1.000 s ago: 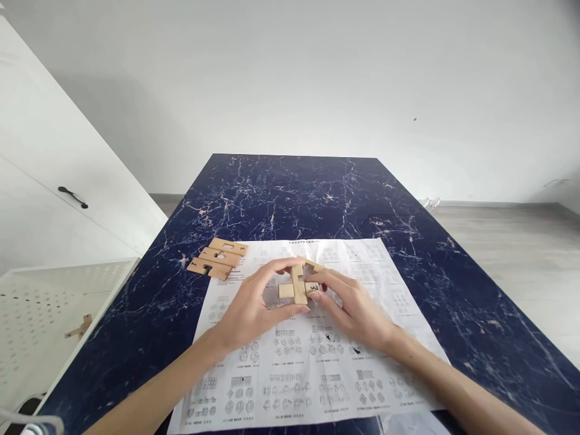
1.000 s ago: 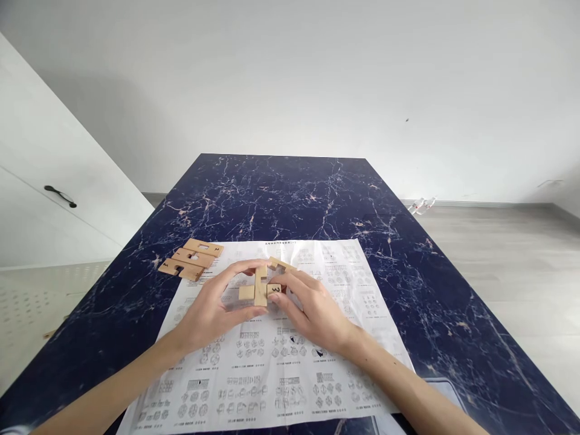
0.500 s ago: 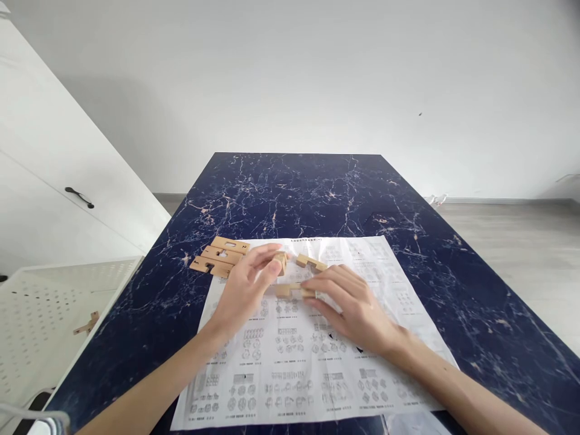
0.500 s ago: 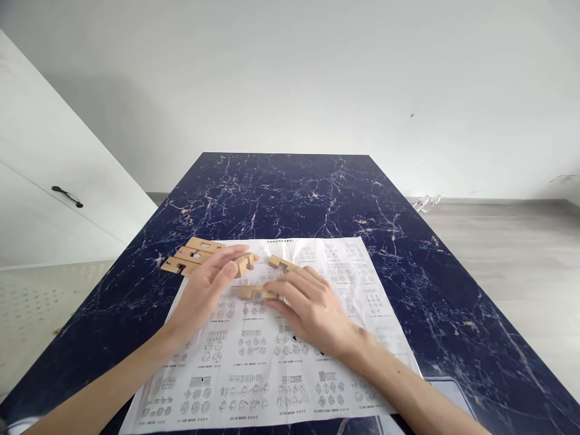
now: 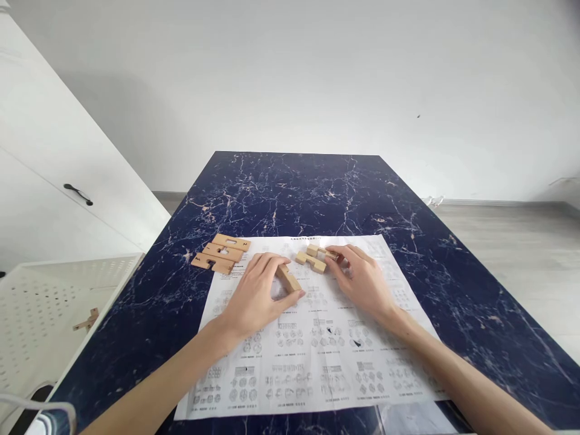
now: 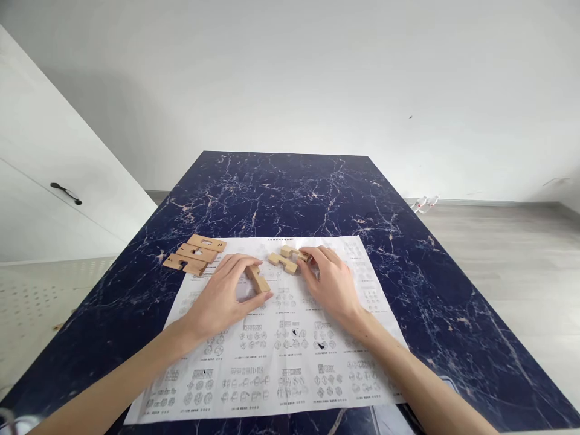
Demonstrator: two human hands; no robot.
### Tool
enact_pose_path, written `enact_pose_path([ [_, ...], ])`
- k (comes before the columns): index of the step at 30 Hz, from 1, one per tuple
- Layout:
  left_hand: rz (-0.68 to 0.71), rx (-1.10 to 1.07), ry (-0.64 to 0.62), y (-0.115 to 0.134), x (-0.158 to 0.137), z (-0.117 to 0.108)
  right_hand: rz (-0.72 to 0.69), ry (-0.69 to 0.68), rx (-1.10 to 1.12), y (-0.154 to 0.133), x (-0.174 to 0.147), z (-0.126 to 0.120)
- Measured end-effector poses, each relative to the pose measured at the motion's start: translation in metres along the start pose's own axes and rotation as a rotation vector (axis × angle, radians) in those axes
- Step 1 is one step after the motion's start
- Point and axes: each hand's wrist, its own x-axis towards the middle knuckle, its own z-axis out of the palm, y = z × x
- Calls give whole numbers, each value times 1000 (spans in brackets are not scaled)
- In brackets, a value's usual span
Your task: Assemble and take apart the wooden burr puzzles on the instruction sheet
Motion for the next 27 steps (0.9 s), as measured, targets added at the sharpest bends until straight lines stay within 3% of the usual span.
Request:
enact_pose_path([
  [9, 54, -42, -14, -5, -3, 2, -206, -198, 247, -16, -5, 6],
  [19, 114, -8, -163, 3, -3, -2, -40, -286, 338, -19, -6, 4],
  [27, 101, 27, -130, 8, -2, 2, -1, -308, 339, -22, -4, 4],
])
